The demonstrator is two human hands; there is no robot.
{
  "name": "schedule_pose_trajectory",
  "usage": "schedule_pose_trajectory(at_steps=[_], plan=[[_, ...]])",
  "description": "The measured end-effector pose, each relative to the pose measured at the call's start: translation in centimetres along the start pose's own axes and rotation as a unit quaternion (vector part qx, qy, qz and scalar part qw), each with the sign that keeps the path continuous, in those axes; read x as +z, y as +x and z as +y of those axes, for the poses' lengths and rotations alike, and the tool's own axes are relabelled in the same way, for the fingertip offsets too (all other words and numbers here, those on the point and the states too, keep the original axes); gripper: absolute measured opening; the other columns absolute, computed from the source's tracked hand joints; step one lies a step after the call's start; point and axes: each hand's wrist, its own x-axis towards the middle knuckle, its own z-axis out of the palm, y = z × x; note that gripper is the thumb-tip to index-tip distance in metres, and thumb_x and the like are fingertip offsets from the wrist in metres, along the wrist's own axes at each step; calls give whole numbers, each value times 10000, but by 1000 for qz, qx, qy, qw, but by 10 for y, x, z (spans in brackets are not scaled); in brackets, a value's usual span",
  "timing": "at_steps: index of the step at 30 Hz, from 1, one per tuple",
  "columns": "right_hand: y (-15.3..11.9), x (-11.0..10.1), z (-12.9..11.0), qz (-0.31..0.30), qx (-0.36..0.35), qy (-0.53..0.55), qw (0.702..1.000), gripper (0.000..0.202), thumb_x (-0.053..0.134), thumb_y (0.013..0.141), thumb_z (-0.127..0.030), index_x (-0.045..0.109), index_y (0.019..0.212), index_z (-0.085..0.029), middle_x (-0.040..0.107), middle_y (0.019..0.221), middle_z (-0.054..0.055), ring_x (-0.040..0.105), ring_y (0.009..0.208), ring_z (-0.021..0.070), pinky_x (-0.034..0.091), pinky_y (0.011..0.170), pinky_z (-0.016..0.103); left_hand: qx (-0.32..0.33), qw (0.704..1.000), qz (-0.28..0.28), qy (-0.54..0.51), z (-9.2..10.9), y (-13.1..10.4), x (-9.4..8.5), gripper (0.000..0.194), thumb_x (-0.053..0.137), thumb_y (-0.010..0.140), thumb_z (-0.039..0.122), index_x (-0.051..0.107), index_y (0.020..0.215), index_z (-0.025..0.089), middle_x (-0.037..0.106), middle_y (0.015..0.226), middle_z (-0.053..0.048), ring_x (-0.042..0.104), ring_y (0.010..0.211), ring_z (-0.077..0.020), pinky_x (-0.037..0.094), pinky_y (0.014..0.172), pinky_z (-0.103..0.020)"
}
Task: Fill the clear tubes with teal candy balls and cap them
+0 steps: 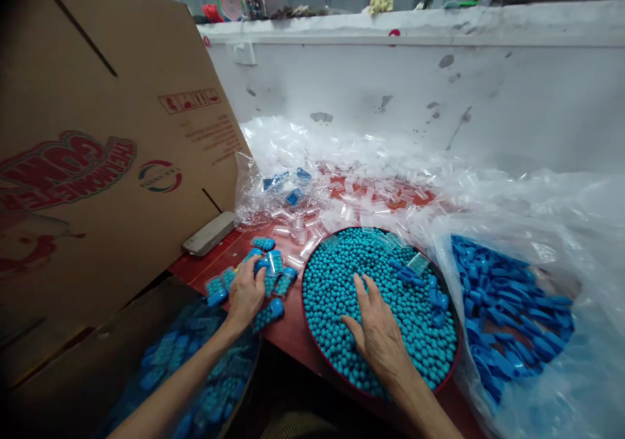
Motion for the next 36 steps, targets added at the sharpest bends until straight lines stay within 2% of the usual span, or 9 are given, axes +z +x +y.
schedule_pose_trajectory(at_steps=[3, 8, 12, 17, 22, 25, 29, 33, 36], plan=[[-4, 1, 3, -10, 16, -10, 1000, 626, 460, 804, -299, 158, 1343, -200, 340, 1300, 155, 396, 1150, 294, 432, 852, 446, 61, 991, 48, 110, -12, -7, 12, 439, 339, 823, 261, 369, 1224, 85, 418, 1242, -177, 304, 1203, -289, 256, 955, -453], [-9, 3, -9, -50, 19, -3, 999, 592, 487, 792, -270, 238, 1324, -199, 405, 1266, 145, 419, 1132, 274, 417, 872, 430, 204, 959, -84, 177, 0, -21, 36, 416, 373, 814, 309, 445, 1198, 166, 405, 1292, -131, 279, 1219, -306, 185, 975, -510], [-13, 0, -4, -65, 33, 4, 997, 589, 512, 773, -253, 278, 1312, -198, 448, 1236, 135, 435, 1118, 260, 414, 874, 423, 218, 946, -99, 219, -8, -7, 44, 430, 371, 806, 317, 455, 1198, 158, 421, 1281, -133, 287, 1200, -331, 166, 963, -542], [-5, -15, 39, -34, 63, 13, 997, 356, 443, 811, -230, 480, 1164, -200, 552, 1111, 101, 510, 1022, 224, 423, 856, 402, 197, 937, -70, 279, -35, 10, 38, 403, 319, 822, 280, 472, 1179, 176, 429, 1273, -119, 281, 1190, -334, 165, 944, -554], [34, -29, 93, 36, 110, 21, 993, 278, 419, 817, -242, 552, 1043, -149, 597, 993, 93, 544, 934, 205, 420, 849, 367, 152, 940, -32, 305, -49, 23, 29, 379, 295, 831, 274, 520, 1104, 140, 492, 1178, -146, 319, 1148, -335, 234, 901, -525], [66, -30, 113, 69, 122, -1, 990, 309, 443, 800, -235, 533, 1071, -116, 565, 1042, 121, 502, 992, 225, 383, 877, 376, 139, 952, -8, 274, -30, 31, 30, 370, 304, 832, 280, 512, 1097, 128, 500, 1158, -156, 389, 1104, -296, 286, 891, -467], [110, -18, 125, 73, 176, -4, 982, 365, 494, 777, -245, 506, 1116, -110, 546, 1075, 153, 468, 1038, 253, 348, 892, 392, 134, 977, -78, 144, 26, 46, 49, 375, 280, 846, 281, 478, 1118, 115, 584, 1046, -125, 543, 908, -220, 397, 786, -334], [133, 8, 120, 49, 168, 16, 984, 336, 514, 774, -261, 537, 1072, -107, 578, 1048, 143, 491, 1026, 232, 351, 891, 354, 121, 979, -149, 63, 79, 64, 83, 419, 295, 845, 336, 405, 1190, 125, 552, 1126, -124, 549, 952, -217, 419, 778, -311], [130, 26, 105, 34, 151, 33, 987, 407, 518, 775, -306, 494, 1133, -115, 556, 1115, 122, 492, 1043, 201, 367, 887, 315, 150, 969, -188, 58, 98, 75, 103, 421, 300, 843, 351, 425, 1175, 124, 571, 1088, -127, 555, 946, -222, 424, 777, -317]])
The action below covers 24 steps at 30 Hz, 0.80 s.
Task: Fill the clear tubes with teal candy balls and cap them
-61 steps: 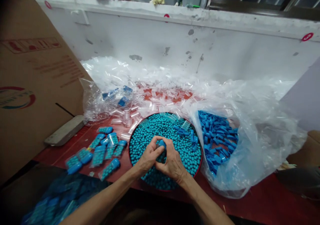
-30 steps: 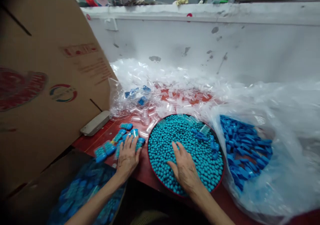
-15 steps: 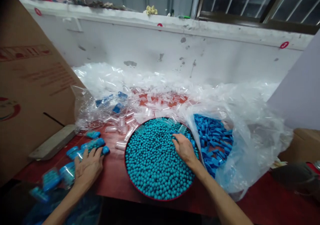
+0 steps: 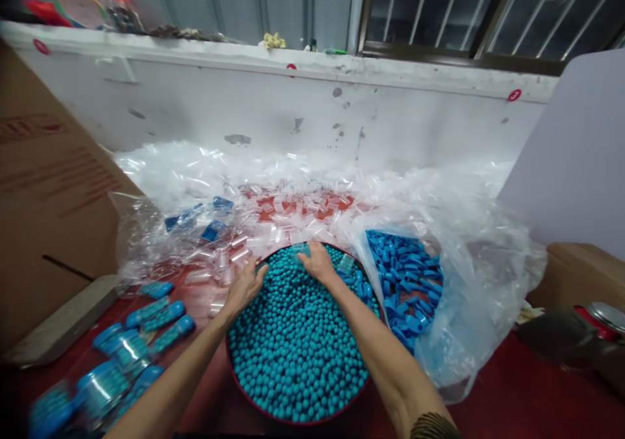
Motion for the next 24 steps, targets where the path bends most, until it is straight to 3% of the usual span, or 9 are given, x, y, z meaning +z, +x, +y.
schedule_pose_trajectory(at_steps=[3, 6, 8, 11, 14, 18, 24], plan=[[-18, 2, -5, -20, -37, 28, 999, 463, 530, 767, -323, 458, 1174, -114, 537, 1155, 102, 479, 1068, 163, 360, 905, 268, 33, 999, -5, 6, 4, 9, 9, 385, 320, 836, 338, 474, 1130, 142, 577, 1048, -120, 545, 946, -230, 410, 807, -340], [-35, -19, 5, -28, -56, 19, 998, 356, 461, 817, -283, 477, 1153, -166, 535, 1155, 58, 471, 1069, 125, 344, 919, 239, 67, 998, 2, 21, 4, 7, 16, 350, 354, 824, 315, 512, 1088, 148, 538, 1092, -121, 469, 1049, -246, 341, 904, -373], [-40, -39, 19, -19, 18, -57, 998, 294, 397, 848, -251, 498, 1121, -211, 548, 1120, 38, 482, 1048, 127, 347, 910, 253, 91, 995, 18, 41, 5, 4, 21, 338, 365, 820, 312, 527, 1072, 155, 510, 1115, -125, 441, 1075, -255, 314, 930, -394], [-41, -56, 40, -13, 101, -104, 989, 269, 447, 820, -264, 531, 1052, -158, 550, 1045, 113, 503, 1003, 214, 377, 851, 337, 102, 992, 50, 62, 7, -3, 28, 335, 373, 818, 301, 522, 1078, 153, 468, 1154, -144, 426, 1089, -273, 316, 927, -421], [-39, -50, 48, -24, 128, -115, 985, 285, 548, 749, -273, 541, 1000, -139, 512, 1039, 140, 523, 942, 250, 405, 780, 350, 101, 993, 47, 27, 14, -9, 32, 321, 379, 814, 266, 528, 1069, 140, 439, 1197, -156, 363, 1155, -291, 279, 958, -452], [-35, -32, 42, -34, 107, -96, 989, 280, 507, 743, -151, 532, 1022, -135, 494, 1048, 126, 522, 943, 218, 408, 785, 306, 127, 989, -19, -71, 27, -15, 31, 309, 399, 796, 197, 528, 1074, 158, 457, 1199, -124, 411, 1131, -249, 322, 953, -422], [-46, -40, 31, -38, 32, -38, 998, 316, 451, 786, -148, 504, 1097, -168, 522, 1036, 69, 504, 971, 154, 381, 862, 273, 168, 976, -55, -131, 40, -34, 26, 348, 397, 764, 106, 533, 1072, 193, 499, 1171, -80, 483, 1074, -186, 395, 908, -329]])
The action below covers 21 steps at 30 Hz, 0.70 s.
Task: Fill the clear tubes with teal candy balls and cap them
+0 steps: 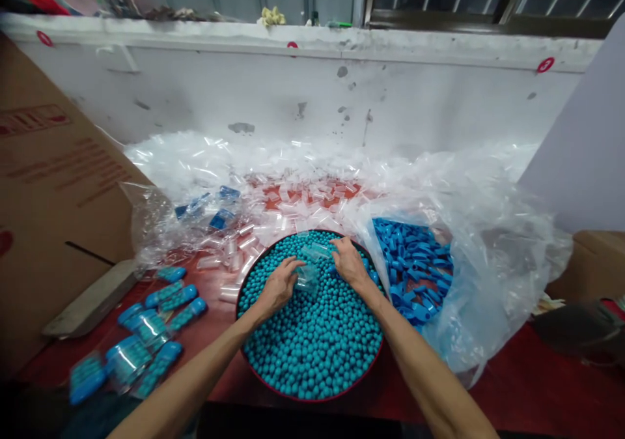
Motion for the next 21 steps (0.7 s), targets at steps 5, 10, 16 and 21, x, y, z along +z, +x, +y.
schedule_pose_trajectory(at_steps=[5, 10, 16, 21], plan=[[-33, 9, -9, -51, -75, 65, 994, 261, 460, 780, -129, 564, 1017, -162, 570, 947, 62, 531, 898, 150, 409, 834, 285, -15, 998, 17, -66, 7, -24, -4, 379, 395, 777, 132, 459, 1146, 183, 567, 1094, -78, 537, 986, -188, 405, 876, -338], [-53, 2, -24, 13, -44, 11, 999, 272, 442, 801, -166, 569, 1041, -165, 550, 1043, 110, 494, 978, 214, 395, 849, 380, -93, 980, 63, -164, 17, -41, -15, 284, 422, 785, 203, 492, 1060, 200, 624, 912, -49, 582, 836, -182, 435, 766, -314], [-66, -7, -63, -15, -145, 102, 984, 423, 490, 774, -162, 454, 1194, -187, 511, 1141, 105, 461, 1046, 213, 377, 879, 383, -113, 927, 64, -353, 27, -49, -21, 192, 453, 773, 248, 496, 949, 183, 617, 889, -38, 580, 810, -155, 431, 745, -281], [-77, -10, -77, -68, -96, 239, 964, 296, 505, 770, -162, 532, 1064, -179, 621, 897, 43, 564, 806, 151, 431, 753, 292, -150, 873, 14, -464, 36, -52, -27, 228, 508, 740, 280, 487, 934, 162, 621, 795, -16, 574, 619, -114, 426, 574, -222]])
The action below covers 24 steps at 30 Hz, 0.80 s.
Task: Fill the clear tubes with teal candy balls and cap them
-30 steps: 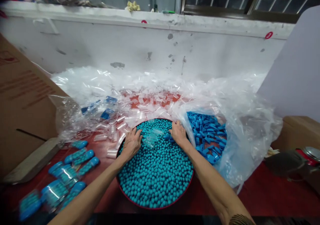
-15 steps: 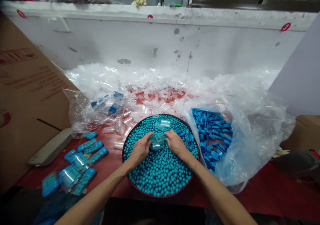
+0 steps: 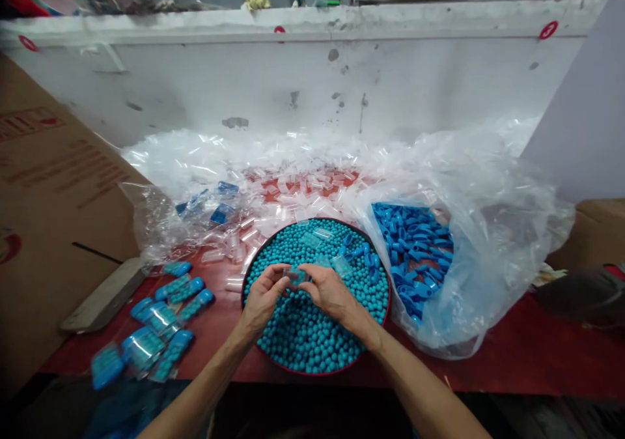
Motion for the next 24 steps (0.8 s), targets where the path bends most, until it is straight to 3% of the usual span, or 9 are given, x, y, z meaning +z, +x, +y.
schedule_pose_trajectory(at_steps=[3, 6, 10, 12, 14, 18, 20, 22, 24], plan=[[-16, 1, -8, -7, 58, 59, 997, 192, 459, 810, -208, 546, 980, -181, 614, 723, -4, 561, 622, 118, 434, 629, 243, -11, 1000, 16, 7, 2, -11, 2, 256, 527, 728, 297, 506, 937, 151, 621, 758, -15, 571, 621, -118, 424, 562, -215], [-34, 6, -12, 9, 79, 46, 996, 151, 447, 819, -214, 550, 926, -186, 617, 735, -1, 573, 661, 129, 428, 636, 237, 25, 992, 20, 125, 2, -27, 2, 219, 498, 749, 290, 539, 925, 166, 625, 802, -31, 578, 715, -145, 441, 644, -248], [-52, 13, -6, -37, 25, -53, 998, 211, 466, 800, -175, 562, 988, -187, 628, 907, 55, 575, 845, 176, 421, 749, 273, 107, 906, -89, 399, 0, -41, -3, 234, 517, 718, 193, 564, 945, 223, 622, 901, -42, 553, 862, -192, 404, 780, -301], [-57, 14, 0, -72, 0, -71, 995, 249, 468, 794, -162, 561, 1024, -187, 629, 937, 64, 575, 873, 181, 422, 753, 271, 109, 865, -139, 470, -1, -44, -5, 267, 507, 712, 168, 545, 970, 223, 620, 884, -50, 558, 848, -197, 405, 755, -287], [-59, 12, 6, -91, -9, -53, 994, 244, 492, 785, -174, 578, 1011, -199, 647, 889, 40, 591, 822, 164, 427, 725, 247, 98, 848, -175, 490, -4, -44, -4, 270, 485, 729, 170, 519, 993, 217, 621, 839, -47, 568, 803, -186, 406, 709, -261], [-47, -2, 11, -127, -11, -23, 992, 179, 472, 815, -229, 626, 905, -222, 656, 759, -11, 596, 679, 124, 422, 653, 210, 92, 844, -201, 489, -9, -43, -3, 213, 471, 741, 178, 523, 944, 212, 616, 831, -42, 566, 792, -185, 392, 687, -253], [-33, -8, 9, -94, -6, -72, 993, 200, 443, 833, -234, 613, 935, -212, 647, 810, 12, 591, 735, 139, 420, 672, 227, 78, 852, -176, 488, -10, -41, -3, 161, 464, 738, 178, 526, 885, 204, 606, 802, -39, 558, 766, -185, 384, 676, -259], [-16, -10, 7, -46, 6, -161, 986, 239, 485, 808, -238, 564, 1029, -194, 610, 928, 62, 567, 838, 180, 419, 702, 267, 58, 880, -147, 449, -10, -37, -4, 136, 454, 739, 179, 506, 863, 199, 586, 762, -23, 545, 725, -168, 377, 660, -254], [-1, -8, 8, -54, 20, -237, 970, 318, 552, 759, -231, 528, 1073, -184, 566, 976, 93, 547, 863, 209, 422, 698, 295, 36, 922, -132, 362, -9, -33, -6, 124, 455, 734, 178, 481, 853, 194, 554, 735, -1, 521, 692, -142, 372, 647, -239]])
